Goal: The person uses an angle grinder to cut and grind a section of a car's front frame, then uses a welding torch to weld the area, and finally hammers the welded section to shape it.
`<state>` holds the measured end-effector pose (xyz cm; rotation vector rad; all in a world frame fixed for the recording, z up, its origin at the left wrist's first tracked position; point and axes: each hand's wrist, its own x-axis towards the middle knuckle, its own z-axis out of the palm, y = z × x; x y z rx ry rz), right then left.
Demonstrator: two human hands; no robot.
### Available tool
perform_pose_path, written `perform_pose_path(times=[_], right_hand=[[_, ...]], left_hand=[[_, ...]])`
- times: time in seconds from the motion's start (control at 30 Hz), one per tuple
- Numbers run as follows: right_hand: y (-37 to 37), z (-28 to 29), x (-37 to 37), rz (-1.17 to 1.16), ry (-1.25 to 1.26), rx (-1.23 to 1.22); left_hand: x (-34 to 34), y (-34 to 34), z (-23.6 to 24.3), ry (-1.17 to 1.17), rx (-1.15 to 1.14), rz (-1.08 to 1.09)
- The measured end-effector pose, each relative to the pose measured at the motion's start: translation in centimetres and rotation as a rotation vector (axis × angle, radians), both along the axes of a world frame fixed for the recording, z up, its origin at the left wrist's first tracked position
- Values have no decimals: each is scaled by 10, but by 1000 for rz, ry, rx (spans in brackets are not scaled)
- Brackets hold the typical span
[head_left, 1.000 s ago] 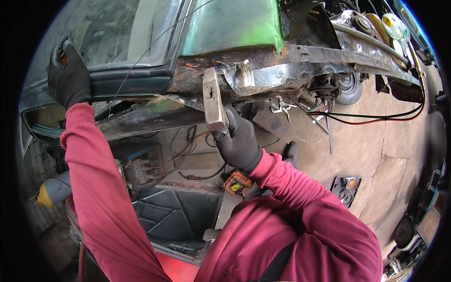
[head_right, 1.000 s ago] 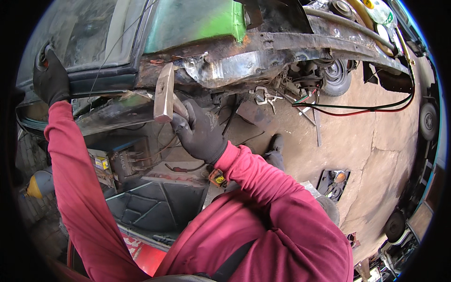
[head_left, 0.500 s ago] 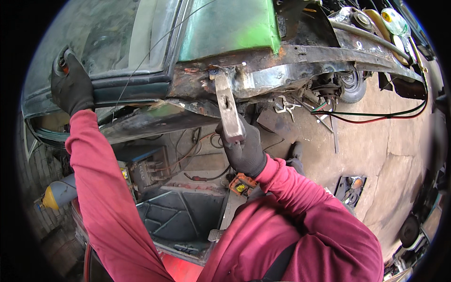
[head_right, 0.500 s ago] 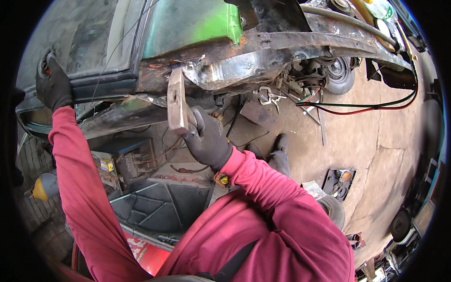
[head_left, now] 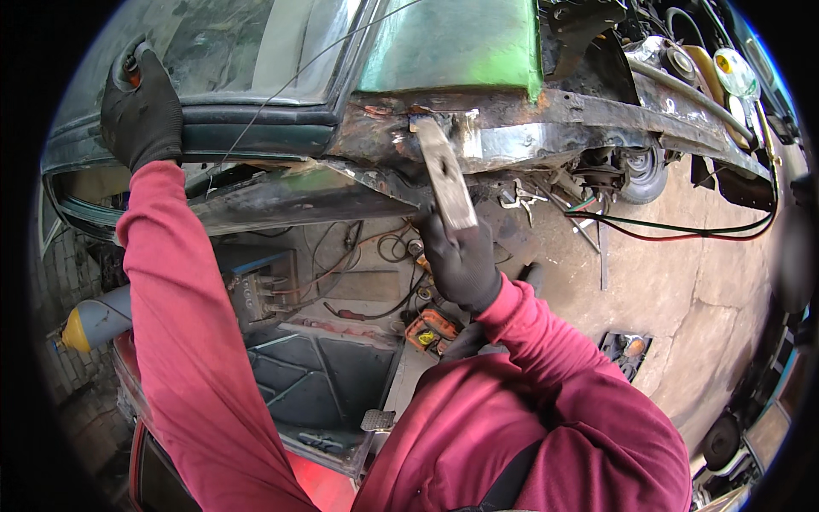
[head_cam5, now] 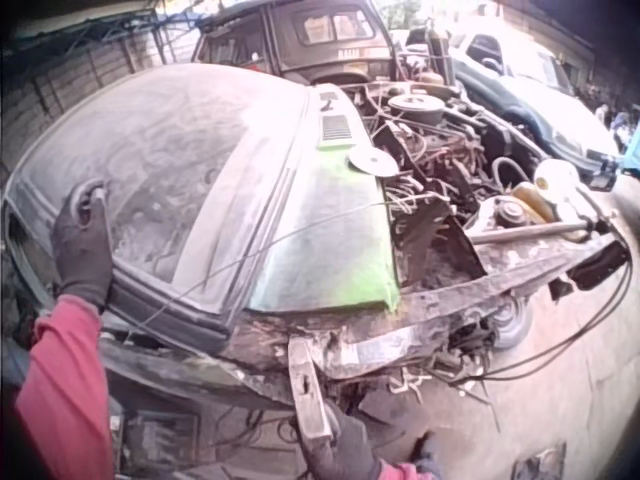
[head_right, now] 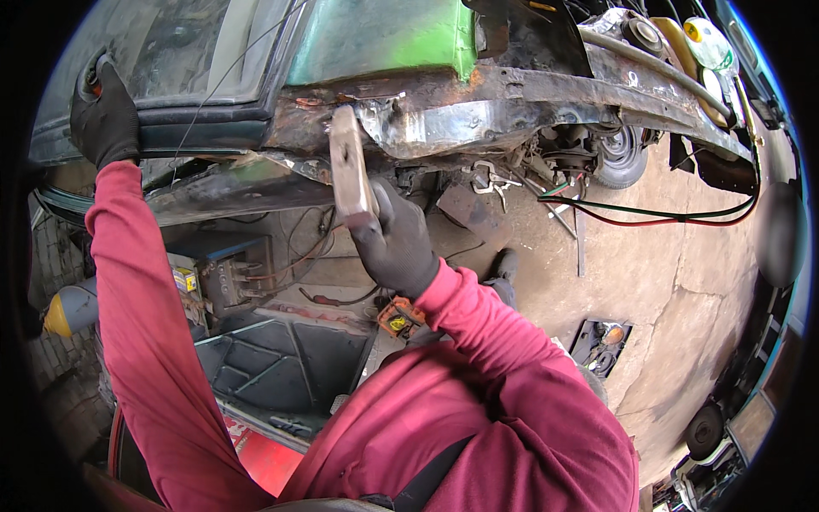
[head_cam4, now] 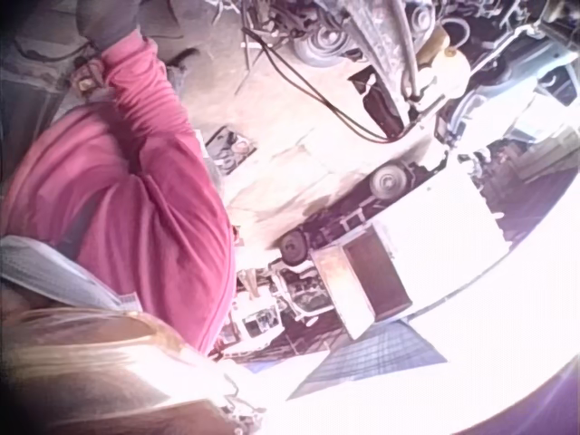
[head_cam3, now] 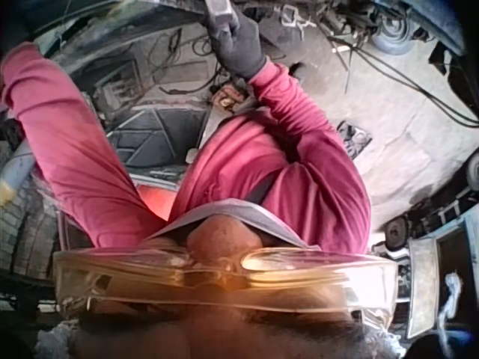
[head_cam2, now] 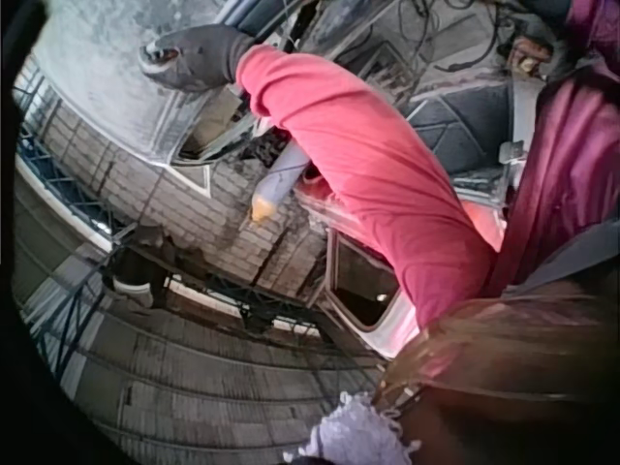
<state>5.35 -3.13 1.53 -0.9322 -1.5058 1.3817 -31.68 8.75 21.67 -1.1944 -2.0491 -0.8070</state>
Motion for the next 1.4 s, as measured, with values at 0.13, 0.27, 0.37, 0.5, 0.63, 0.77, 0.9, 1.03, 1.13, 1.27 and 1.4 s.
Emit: perform_pose_path(times=[0.13, 0.27, 0.37, 0.5, 0.63, 0.77, 0.9, 1.03, 1.13, 1.27, 1.4], right_hand=[[9, 8, -9, -4, -53, -2], [8, 14, -12, 8, -46, -17], [7, 15, -15, 33, 26, 25], [7, 15, -16, 14, -66, -60], [2, 17, -11, 62, 46, -80], [3, 20, -10, 14, 28, -65], [7, 26, -10, -14, 42, -75], [10, 30, 0, 73, -29, -213], [3, 29, 17, 86, -46, -88], [-21, 32, 57, 157, -331, 7], [-40, 48, 117, 124, -420, -2]], left_hand=[[3, 1, 1, 63, 30, -1], [4, 0, 0, 25, 35, -28], [6, 1, 0, -2, 53, -49], [8, 0, 2, -18, 7, 4], [9, 0, 2, -51, 32, -61], [5, 0, 1, -29, 24, -26], [0, 3, 0, -52, 49, -101], [-1, 3, 0, -4, 4, -28], [1, 3, -2, 0, 17, -40], [2, 3, -2, 31, -1, -25], [0, 2, -4, 28, -3, -37]])
